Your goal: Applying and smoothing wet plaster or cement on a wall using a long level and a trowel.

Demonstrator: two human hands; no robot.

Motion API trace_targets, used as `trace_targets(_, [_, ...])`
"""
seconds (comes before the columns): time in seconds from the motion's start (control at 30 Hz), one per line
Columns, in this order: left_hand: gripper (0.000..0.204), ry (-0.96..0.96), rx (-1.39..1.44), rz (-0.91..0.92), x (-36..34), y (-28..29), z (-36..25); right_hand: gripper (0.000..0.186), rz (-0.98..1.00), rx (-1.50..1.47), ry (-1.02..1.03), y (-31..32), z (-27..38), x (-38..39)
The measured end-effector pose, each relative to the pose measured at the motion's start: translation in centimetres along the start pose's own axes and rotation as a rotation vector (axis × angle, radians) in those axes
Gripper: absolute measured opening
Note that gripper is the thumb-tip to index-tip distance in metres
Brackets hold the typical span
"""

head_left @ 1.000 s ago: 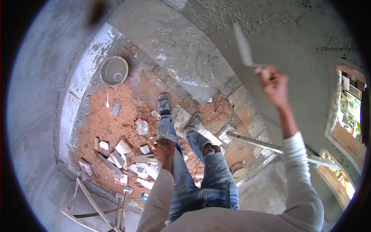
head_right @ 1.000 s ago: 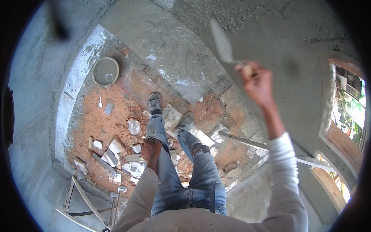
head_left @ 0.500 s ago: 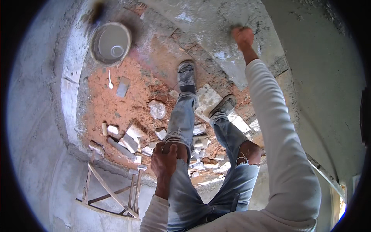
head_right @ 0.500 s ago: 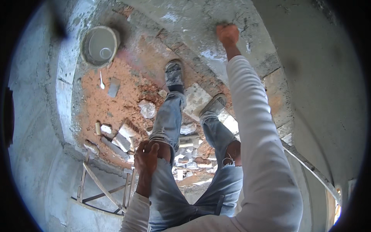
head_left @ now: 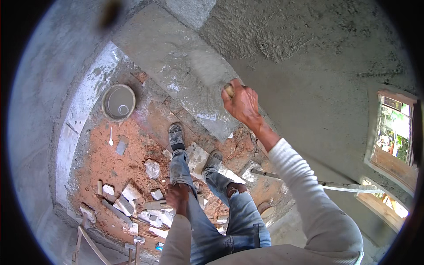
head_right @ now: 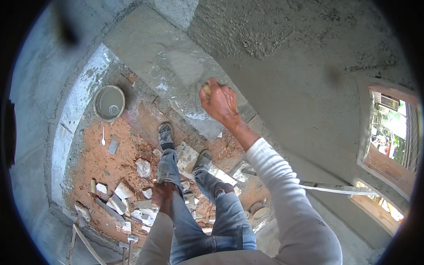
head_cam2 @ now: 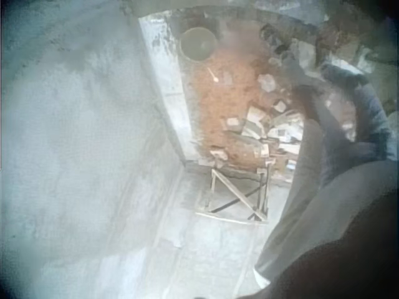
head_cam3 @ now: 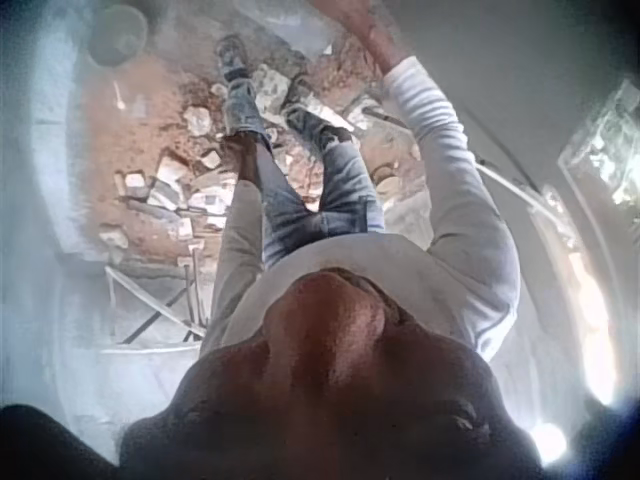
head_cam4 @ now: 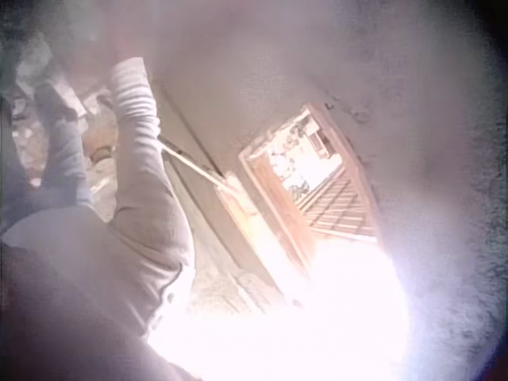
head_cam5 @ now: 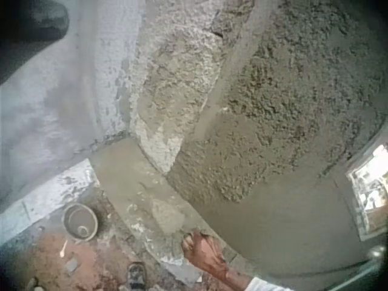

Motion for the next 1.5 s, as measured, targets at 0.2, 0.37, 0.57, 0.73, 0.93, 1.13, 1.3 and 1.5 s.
trace_targets(0.2, [0.055,0.004,-0.108,-0.155,1.3,-3.9,-0.7,0.018,0.616,-0.334,0.329,10.3,10.9,1.3])
trace_targets(0.37, [0.066,-0.012,-0.076,-0.048,-0.1,-5.2,-0.9,0.018,0.928,-0.492,0.456,11.8,11.6,-1.0])
trace_targets(0.57, [0.059,-0.07,-0.159,-0.12,-3.0,-9.1,2.9,0.023,-0.061,-0.311,-0.084,24.2,1.4,-14.6])
trace_targets(0.73, [0.048,-0.031,-0.152,-0.161,-3.1,-4.0,0.5,0.016,0.01,-0.271,-0.007,26.2,4.5,-9.9])
trace_targets(0.93, [0.048,-0.065,-0.045,0.011,-3.6,2.5,-1.5,0.02,0.195,-0.195,-0.271,-8.2,-14.7,-1.5])
trace_targets(1.13, [0.048,0.023,-0.056,0.081,-4.9,8.0,-3.8,0.031,0.359,0.133,-0.548,-34.4,-20.5,6.7])
trace_targets(1.3, [0.054,0.004,-0.011,0.162,-6.2,7.4,-3.9,0.033,-0.044,0.006,-0.426,-37.9,-18.4,-6.5])
trace_targets(1.5, [0.051,0.006,-0.079,0.205,-6.0,6.9,-0.8,0.027,-0.084,-0.207,-0.309,-26.9,-8.8,-3.6])
Point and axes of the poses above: each hand's wrist, its own x-axis away from the middle knuckle, its own y-axis out of the back of the hand, z = x × y, the point moved 2 cm from there along -x, towards the middle knuckle, and after that the axes turned 2 degrees about -y, right-handed, at the moved point
